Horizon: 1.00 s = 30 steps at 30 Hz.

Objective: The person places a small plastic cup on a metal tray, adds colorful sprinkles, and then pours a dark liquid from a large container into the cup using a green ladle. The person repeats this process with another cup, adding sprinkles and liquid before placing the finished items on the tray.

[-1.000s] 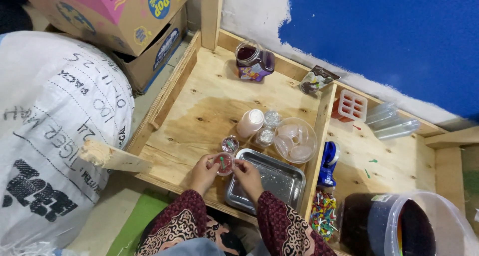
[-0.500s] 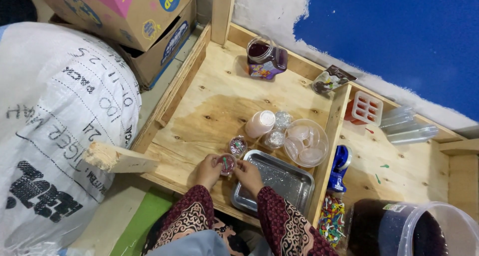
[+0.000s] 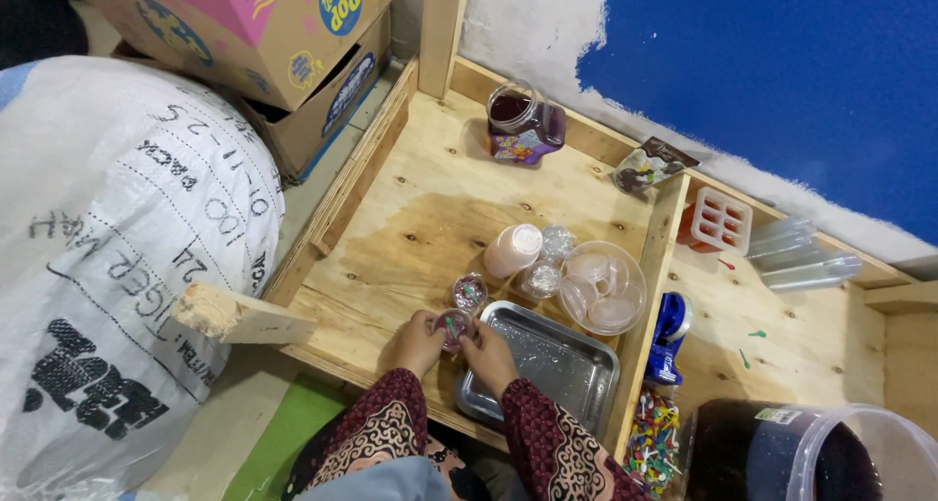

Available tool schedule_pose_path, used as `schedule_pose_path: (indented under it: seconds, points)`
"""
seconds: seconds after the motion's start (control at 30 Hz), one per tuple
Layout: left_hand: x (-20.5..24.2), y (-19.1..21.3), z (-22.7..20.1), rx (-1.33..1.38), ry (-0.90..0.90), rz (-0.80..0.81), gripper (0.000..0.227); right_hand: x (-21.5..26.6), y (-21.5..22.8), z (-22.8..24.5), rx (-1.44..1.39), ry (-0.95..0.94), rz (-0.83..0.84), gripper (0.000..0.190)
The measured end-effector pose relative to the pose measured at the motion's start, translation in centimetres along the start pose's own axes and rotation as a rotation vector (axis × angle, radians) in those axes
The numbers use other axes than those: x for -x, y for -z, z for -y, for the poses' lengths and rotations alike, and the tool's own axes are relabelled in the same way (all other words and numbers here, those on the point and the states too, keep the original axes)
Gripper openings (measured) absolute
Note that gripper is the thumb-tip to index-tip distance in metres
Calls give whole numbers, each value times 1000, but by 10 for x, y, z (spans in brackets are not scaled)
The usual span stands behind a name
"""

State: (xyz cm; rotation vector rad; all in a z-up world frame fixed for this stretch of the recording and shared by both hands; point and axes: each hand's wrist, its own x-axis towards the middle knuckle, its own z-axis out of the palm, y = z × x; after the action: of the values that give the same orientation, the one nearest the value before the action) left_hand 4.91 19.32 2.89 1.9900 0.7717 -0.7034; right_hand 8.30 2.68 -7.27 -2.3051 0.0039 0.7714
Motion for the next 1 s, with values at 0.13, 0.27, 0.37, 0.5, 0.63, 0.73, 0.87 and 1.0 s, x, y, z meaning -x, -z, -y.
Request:
schedule_pose_path:
  seconds: [0.13,0.27,0.37,0.5,0.63,0.73,0.87,1.0]
  points:
    - [-1,-2,2,9,-28,-18,48,28,12,27,8,-10,15,62]
    - [-5,-9,5,7,-36,-24,48,33,17,34,21,-17,27,65]
    - [-14,-15,12,3,-37,-31,47,30,18,28,13,-19,18,64]
    - [-12,-15,11,-1,-27,-37,47,24,15,16,-4,-29,-4,55]
    - [-31,-28,20,86,-59,-58,45,24,14,14,12,-16,2,52]
    - [-11,-21,12,64,-50,-70,45,29,17,14,17,-24,20,53]
    - [-21,-31,19,-39,-88,-188,45,32,25,3,-42,0,-17,50]
    - [-29,-55,10,-9,-343,-389,47,17,39,-26,-44,44,-105,40]
